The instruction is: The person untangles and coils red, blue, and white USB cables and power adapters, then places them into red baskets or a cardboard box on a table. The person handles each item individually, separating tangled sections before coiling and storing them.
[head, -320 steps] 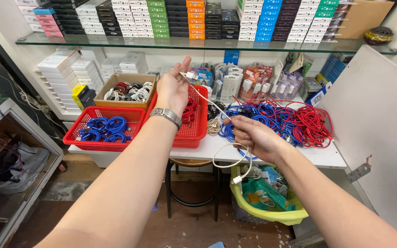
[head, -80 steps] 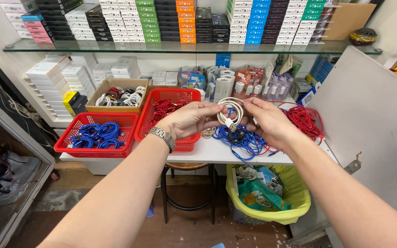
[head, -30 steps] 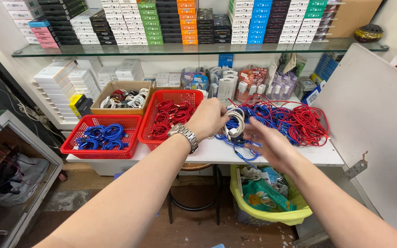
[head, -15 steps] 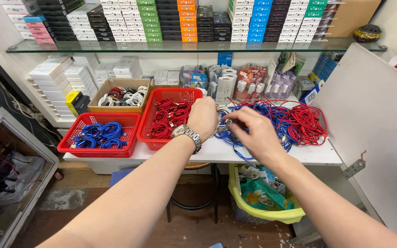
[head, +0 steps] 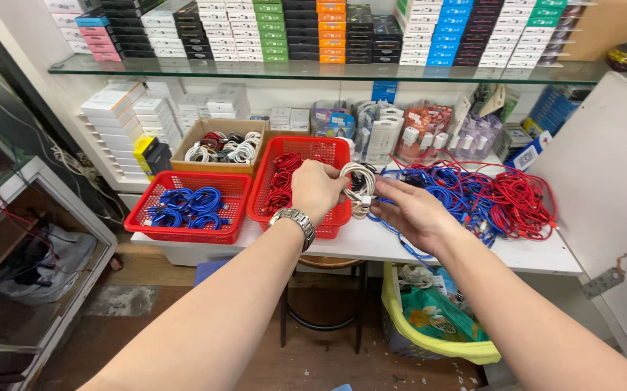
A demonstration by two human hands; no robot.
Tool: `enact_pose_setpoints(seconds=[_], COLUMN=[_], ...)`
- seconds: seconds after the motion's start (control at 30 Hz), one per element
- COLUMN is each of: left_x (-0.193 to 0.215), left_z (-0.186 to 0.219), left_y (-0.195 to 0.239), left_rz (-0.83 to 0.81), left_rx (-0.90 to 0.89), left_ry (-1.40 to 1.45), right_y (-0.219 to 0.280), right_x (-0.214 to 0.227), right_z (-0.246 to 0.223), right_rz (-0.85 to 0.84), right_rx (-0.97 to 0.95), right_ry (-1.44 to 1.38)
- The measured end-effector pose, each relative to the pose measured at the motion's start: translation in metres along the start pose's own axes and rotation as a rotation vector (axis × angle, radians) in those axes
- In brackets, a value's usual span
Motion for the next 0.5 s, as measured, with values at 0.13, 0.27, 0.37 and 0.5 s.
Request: enact_pose_setpoints(seconds=[0.13,0.27,0.37,0.5], left_x=[0.022,0.053,0.076,0.096], left_z=[-0.037,-0.074,-0.097,-0.119], left_y=[-0.001,-0.008,-0.012,-0.026], left_rz=[-0.015,-0.008,0.087,0.168], left_rx=[0.152,0.275,0.280,0.281], left_ry=[0.263,0.370,0.347,0.365], right_y=[-0.027,-0.049,-0.060,-0.080], right_x=[-0.039,-0.076,-0.104,-0.120], right_z=[0.024,0.039,0.058,0.064], right_rz=[-0.192,-0.151,-0.116,-0.113], right_rx=[0.017,0.064,-0.026,-0.132], right_ry=[0.073,0.264,0.097,-0.009])
Point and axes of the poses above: each hand's wrist, its own y-axis away from the middle knuckle, its own x-axis out of the back of the hand, z = x × y, the point moved 8 cm from there along -y, towards the middle knuckle
